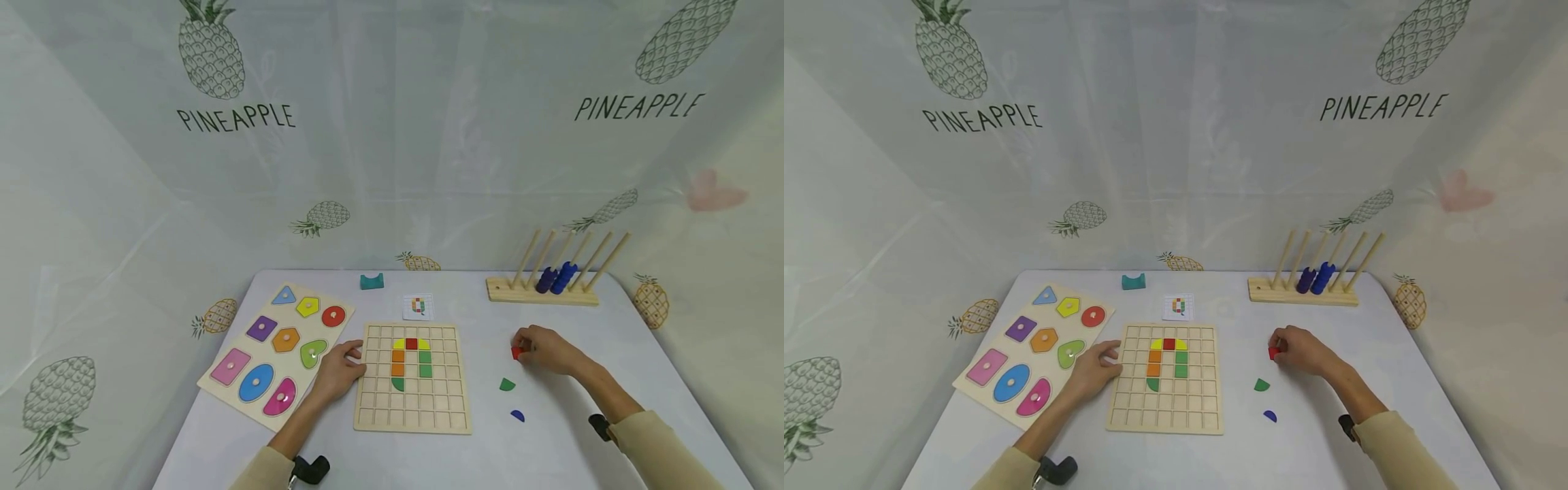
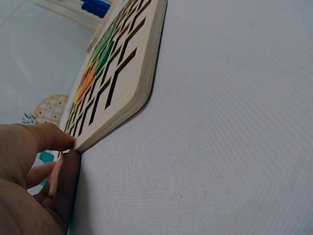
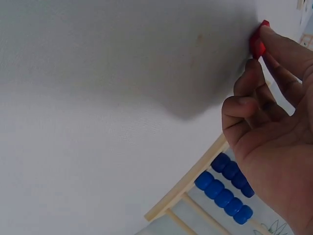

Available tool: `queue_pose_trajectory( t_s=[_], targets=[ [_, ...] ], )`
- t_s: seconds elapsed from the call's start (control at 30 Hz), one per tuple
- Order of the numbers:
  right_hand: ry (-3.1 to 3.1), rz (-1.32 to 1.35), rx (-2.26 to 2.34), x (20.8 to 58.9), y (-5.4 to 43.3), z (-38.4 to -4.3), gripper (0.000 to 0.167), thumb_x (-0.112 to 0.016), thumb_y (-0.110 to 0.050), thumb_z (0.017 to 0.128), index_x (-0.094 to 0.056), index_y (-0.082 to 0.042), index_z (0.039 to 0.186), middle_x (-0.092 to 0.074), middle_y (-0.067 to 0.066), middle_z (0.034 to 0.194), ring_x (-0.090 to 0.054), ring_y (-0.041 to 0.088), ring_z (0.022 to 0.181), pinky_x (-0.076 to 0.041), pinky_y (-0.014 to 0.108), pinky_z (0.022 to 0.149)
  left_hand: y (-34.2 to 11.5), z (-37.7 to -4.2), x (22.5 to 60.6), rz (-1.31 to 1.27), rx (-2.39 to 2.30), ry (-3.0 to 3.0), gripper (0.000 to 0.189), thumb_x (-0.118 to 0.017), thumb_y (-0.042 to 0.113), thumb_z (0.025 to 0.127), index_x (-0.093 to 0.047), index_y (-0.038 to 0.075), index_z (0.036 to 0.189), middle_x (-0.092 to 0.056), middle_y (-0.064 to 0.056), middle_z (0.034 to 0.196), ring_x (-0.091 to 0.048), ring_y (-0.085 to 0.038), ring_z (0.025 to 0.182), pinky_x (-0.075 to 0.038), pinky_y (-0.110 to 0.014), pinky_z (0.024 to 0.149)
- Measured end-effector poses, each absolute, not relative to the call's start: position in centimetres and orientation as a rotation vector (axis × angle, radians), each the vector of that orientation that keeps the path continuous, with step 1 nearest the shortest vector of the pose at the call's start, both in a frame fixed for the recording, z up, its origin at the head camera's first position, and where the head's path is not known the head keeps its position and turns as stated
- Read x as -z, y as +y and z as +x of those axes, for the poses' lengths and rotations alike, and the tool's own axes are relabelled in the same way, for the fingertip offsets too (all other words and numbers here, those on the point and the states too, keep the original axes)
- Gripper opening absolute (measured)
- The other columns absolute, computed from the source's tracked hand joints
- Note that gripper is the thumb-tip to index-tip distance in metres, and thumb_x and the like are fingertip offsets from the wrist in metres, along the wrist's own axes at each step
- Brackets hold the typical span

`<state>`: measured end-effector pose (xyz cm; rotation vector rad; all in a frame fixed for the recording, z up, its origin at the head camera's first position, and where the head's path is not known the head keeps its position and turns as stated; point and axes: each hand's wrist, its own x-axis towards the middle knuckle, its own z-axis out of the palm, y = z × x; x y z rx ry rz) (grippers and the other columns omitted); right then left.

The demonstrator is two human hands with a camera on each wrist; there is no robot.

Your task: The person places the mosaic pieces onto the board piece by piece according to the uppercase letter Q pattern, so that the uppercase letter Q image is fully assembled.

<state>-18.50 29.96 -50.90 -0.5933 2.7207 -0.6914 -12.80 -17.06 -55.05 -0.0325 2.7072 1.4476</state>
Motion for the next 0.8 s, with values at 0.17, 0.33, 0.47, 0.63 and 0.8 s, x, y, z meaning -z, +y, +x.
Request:
queue_pose_trajectory(
  t_s=[0.17,0.33,0.47,0.63,0.8],
  targets=[
    [2.718,-0.593,0.713,50.9,29.8,-18.7,0.019,-0.076,-0.008,0.086,-0.064,-0.010,0.100,-0.059,-0.002,0.090,-0.052,0.016,0.083,-0.047,0.031,0.072,-17.0,-12.8,55.0,-0.040,-1.447,2.706,0.051,-0.076,0.010,0.084,-0.062,0.005,0.133,-0.062,-0.003,0.099,-0.065,-0.013,0.083,-0.055,-0.027,0.070],
    [2.696,-0.585,0.739,50.7,29.4,-18.8,0.014,-0.073,-0.007,0.087,-0.063,-0.013,0.096,-0.059,-0.003,0.087,-0.052,0.016,0.081,-0.044,0.030,0.069,-17.0,-12.8,55.0,-0.047,-1.448,2.705,0.051,-0.076,0.010,0.084,-0.062,0.005,0.133,-0.062,-0.003,0.099,-0.066,-0.013,0.083,-0.055,-0.026,0.070],
    [2.675,-0.578,0.772,50.5,28.6,-18.9,0.013,-0.073,-0.009,0.089,-0.064,-0.013,0.097,-0.060,-0.003,0.087,-0.052,0.015,0.080,-0.044,0.029,0.069,-17.0,-12.8,55.0,-0.050,-1.455,2.703,0.051,-0.076,0.010,0.084,-0.062,0.005,0.133,-0.062,-0.003,0.099,-0.066,-0.013,0.083,-0.055,-0.027,0.070],
    [2.632,-0.641,0.829,50.3,27.5,-19.1,0.010,-0.071,-0.011,0.091,-0.068,-0.012,0.101,-0.061,-0.002,0.087,-0.053,0.013,0.078,-0.045,0.026,0.066,-17.0,-12.8,55.0,-0.040,-1.463,2.706,0.051,-0.076,0.009,0.083,-0.063,0.004,0.132,-0.062,-0.004,0.099,-0.066,-0.013,0.083,-0.055,-0.027,0.070],
    [2.604,-0.694,0.886,50.0,26.0,-19.3,0.010,-0.069,-0.013,0.094,-0.069,-0.011,0.103,-0.061,-0.004,0.085,-0.053,0.009,0.075,-0.045,0.025,0.064,-17.0,-12.8,54.9,-0.036,-1.458,2.710,0.051,-0.076,0.009,0.083,-0.062,0.004,0.133,-0.062,-0.004,0.099,-0.066,-0.013,0.083,-0.055,-0.027,0.069]
  ],
)
